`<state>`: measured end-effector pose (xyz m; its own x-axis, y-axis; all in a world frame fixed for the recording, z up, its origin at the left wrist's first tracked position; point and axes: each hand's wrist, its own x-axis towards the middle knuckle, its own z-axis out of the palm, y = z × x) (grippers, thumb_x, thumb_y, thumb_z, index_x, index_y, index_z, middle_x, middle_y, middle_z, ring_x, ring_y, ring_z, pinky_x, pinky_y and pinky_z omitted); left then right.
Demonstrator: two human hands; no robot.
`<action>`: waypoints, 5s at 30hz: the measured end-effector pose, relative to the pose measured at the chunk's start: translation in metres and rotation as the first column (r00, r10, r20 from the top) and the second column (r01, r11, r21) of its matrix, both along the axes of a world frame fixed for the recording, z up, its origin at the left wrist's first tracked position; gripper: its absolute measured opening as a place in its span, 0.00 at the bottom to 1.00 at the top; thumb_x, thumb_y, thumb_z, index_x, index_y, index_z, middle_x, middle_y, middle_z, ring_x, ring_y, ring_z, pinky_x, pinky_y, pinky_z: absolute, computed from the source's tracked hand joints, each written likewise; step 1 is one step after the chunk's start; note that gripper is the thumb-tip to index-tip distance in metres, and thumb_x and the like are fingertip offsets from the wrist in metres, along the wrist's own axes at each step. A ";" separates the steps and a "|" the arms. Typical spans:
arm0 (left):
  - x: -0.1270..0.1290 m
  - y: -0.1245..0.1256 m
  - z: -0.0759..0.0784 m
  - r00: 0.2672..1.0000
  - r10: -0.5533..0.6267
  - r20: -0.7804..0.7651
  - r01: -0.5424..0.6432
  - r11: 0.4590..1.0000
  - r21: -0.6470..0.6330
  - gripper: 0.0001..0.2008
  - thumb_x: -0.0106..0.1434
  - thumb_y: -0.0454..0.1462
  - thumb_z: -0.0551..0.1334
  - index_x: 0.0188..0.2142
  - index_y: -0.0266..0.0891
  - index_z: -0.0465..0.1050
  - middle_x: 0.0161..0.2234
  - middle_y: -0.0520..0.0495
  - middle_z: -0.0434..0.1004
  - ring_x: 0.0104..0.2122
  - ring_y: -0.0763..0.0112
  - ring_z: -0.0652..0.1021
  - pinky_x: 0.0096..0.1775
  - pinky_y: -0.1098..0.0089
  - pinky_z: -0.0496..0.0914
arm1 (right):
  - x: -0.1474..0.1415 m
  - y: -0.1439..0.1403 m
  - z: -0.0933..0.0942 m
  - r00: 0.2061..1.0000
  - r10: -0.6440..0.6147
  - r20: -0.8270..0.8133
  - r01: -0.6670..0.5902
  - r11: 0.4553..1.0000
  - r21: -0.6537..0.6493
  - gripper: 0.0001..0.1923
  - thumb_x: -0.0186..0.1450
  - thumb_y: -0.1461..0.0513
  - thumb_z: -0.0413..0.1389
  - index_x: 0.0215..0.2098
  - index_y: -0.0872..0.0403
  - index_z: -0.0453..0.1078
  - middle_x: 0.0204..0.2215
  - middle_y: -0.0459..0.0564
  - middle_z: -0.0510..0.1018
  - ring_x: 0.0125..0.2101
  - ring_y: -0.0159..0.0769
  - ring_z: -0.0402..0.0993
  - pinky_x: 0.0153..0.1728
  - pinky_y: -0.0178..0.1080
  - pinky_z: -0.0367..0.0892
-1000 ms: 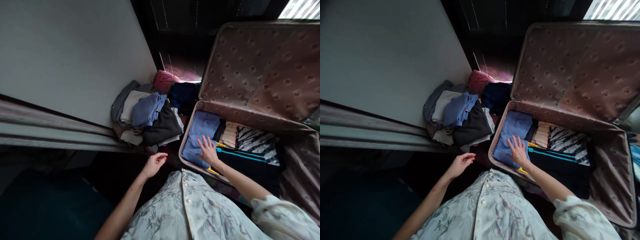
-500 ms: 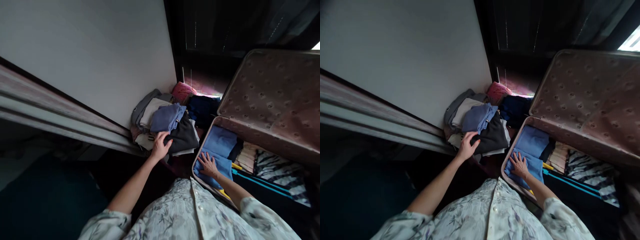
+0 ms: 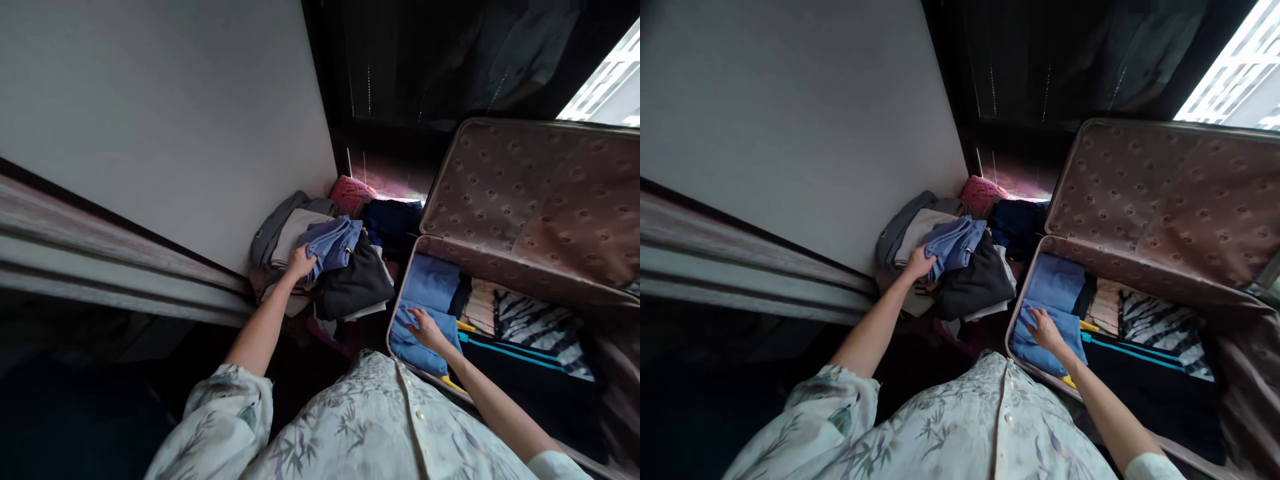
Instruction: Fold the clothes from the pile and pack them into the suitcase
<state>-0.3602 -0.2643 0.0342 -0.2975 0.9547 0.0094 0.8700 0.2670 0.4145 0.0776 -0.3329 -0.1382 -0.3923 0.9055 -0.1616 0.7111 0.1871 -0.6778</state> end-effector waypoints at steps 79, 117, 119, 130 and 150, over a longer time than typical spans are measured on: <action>0.295 -0.121 -0.037 0.750 -0.341 0.567 0.535 0.816 -0.217 0.16 0.66 0.38 0.57 0.49 0.44 0.79 0.42 0.44 0.80 0.38 0.66 0.81 0.38 0.69 0.76 | 0.191 0.075 -0.075 0.849 -0.506 0.153 0.465 0.852 0.241 0.32 0.68 0.52 0.55 0.70 0.40 0.60 0.74 0.55 0.48 0.72 0.64 0.33 0.62 0.73 0.43; 0.226 -0.072 0.086 0.748 -0.602 -0.280 0.662 0.706 0.252 0.17 0.70 0.42 0.60 0.53 0.35 0.73 0.47 0.37 0.78 0.48 0.55 0.77 0.50 0.59 0.73 | -0.011 0.032 0.171 0.339 -0.633 -0.696 -0.161 0.690 -0.706 0.42 0.53 0.35 0.64 0.58 0.46 0.71 0.49 0.55 0.81 0.46 0.47 0.80 0.44 0.47 0.75; 0.268 -0.092 0.053 0.645 -0.738 -0.199 0.763 0.632 0.132 0.23 0.66 0.46 0.65 0.54 0.32 0.73 0.52 0.31 0.76 0.52 0.49 0.76 0.51 0.54 0.72 | -0.020 0.037 0.167 0.335 -0.754 -0.565 0.002 0.600 -0.800 0.26 0.52 0.45 0.69 0.41 0.52 0.76 0.32 0.49 0.83 0.33 0.40 0.80 0.33 0.38 0.75; 0.215 -0.055 -0.046 0.266 0.020 0.964 0.190 0.979 -0.073 0.31 0.61 0.54 0.69 0.56 0.37 0.74 0.54 0.36 0.78 0.56 0.54 0.77 0.59 0.53 0.70 | 0.056 -0.015 0.173 0.390 -0.796 -0.463 0.107 0.538 -0.836 0.20 0.40 0.62 0.69 0.33 0.55 0.76 0.27 0.54 0.84 0.29 0.48 0.82 0.31 0.42 0.79; 0.443 -0.092 -0.140 0.494 0.168 0.853 0.599 0.645 -0.474 0.19 0.54 0.30 0.64 0.47 0.35 0.71 0.39 0.42 0.81 0.34 0.66 0.81 0.38 0.66 0.77 | 0.271 -0.084 0.061 0.421 -0.878 -0.229 0.569 0.452 -0.687 0.32 0.45 0.64 0.71 0.49 0.55 0.73 0.42 0.54 0.83 0.41 0.42 0.80 0.44 0.43 0.75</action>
<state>0.0825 -0.3563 -0.1062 0.4191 0.5729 -0.7044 0.3289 0.6273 0.7059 0.3485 -0.4171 -0.0768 0.2360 0.7281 -0.6436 -0.0728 -0.6472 -0.7589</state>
